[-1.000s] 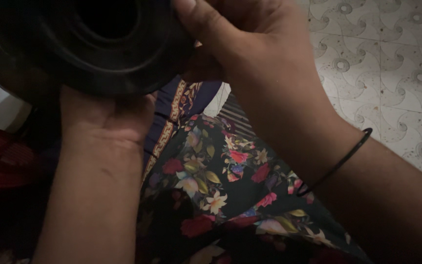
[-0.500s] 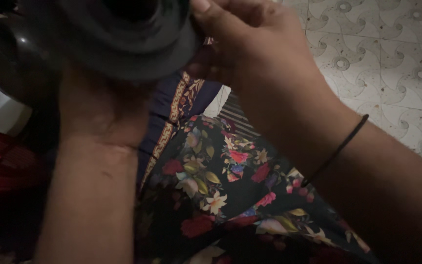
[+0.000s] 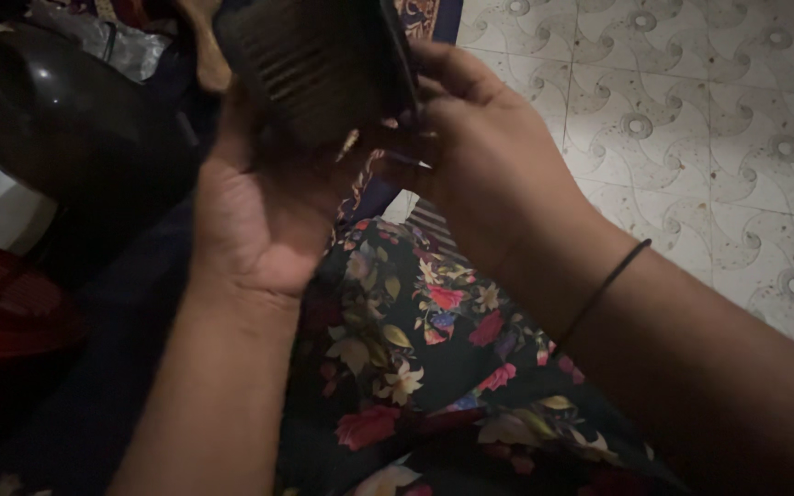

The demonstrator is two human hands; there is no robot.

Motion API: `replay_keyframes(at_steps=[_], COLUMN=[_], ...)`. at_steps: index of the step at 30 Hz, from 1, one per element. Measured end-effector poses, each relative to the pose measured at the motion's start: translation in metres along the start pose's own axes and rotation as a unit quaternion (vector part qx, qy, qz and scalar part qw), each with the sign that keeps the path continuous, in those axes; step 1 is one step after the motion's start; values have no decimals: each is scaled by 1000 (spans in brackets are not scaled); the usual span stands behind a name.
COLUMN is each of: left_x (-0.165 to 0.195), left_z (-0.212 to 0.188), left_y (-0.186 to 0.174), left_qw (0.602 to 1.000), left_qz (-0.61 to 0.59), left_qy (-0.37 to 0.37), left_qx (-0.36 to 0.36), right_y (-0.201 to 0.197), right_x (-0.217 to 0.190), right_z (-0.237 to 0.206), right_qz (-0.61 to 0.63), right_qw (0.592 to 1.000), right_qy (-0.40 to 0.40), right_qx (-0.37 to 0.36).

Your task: The person services a vacuum cleaner by hand, opening and handling its dust cup, then picking up and fitting together the hose, wand, and attachment pieces on a bed. They repeatedly join and separate the gray tube sections and the metal nozzle while working on their lap.

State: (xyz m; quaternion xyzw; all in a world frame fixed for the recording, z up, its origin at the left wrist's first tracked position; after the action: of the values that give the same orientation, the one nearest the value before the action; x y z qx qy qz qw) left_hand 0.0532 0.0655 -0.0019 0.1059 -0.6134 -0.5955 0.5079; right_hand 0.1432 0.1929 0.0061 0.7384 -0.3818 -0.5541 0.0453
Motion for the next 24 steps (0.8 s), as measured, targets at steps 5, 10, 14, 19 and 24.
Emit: replay_keyframes(at_steps=[5,10,14,19,24], left_x=[23,54,73,84,80], left_z=[6,4,-1,-10,-15], left_y=[13,39,56,73,81], left_qw=[991,968,933,893,866], left_qz=[94,183,262,339,395], left_qy=[97,162,236,288,302], left_qx=[5,-51,-73,-69,-54], right_y=[36,50,70,69,69], right_x=[-19,-16,-8,3,11], right_z=[-14,-11,-10,-5,-9], right_qz=[15,-60,-5,7,39], right_qw=[985,988,966,957,948], right_qy=[-19,2,40,76,100], right_qx=[-170,-144,-255,-280,-298])
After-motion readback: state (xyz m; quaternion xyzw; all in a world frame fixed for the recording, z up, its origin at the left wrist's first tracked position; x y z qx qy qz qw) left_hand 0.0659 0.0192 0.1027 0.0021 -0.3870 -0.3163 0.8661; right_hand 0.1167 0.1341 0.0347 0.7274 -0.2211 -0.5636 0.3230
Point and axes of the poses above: each hand's wrist, its own z-axis towards the middle knuckle, its own y-axis out of the palm, x = y × z, the point moved 8 cm from there along z, towards the middle knuckle, and after that the axes turned 13 degrees about y, right-handed, at the moved point
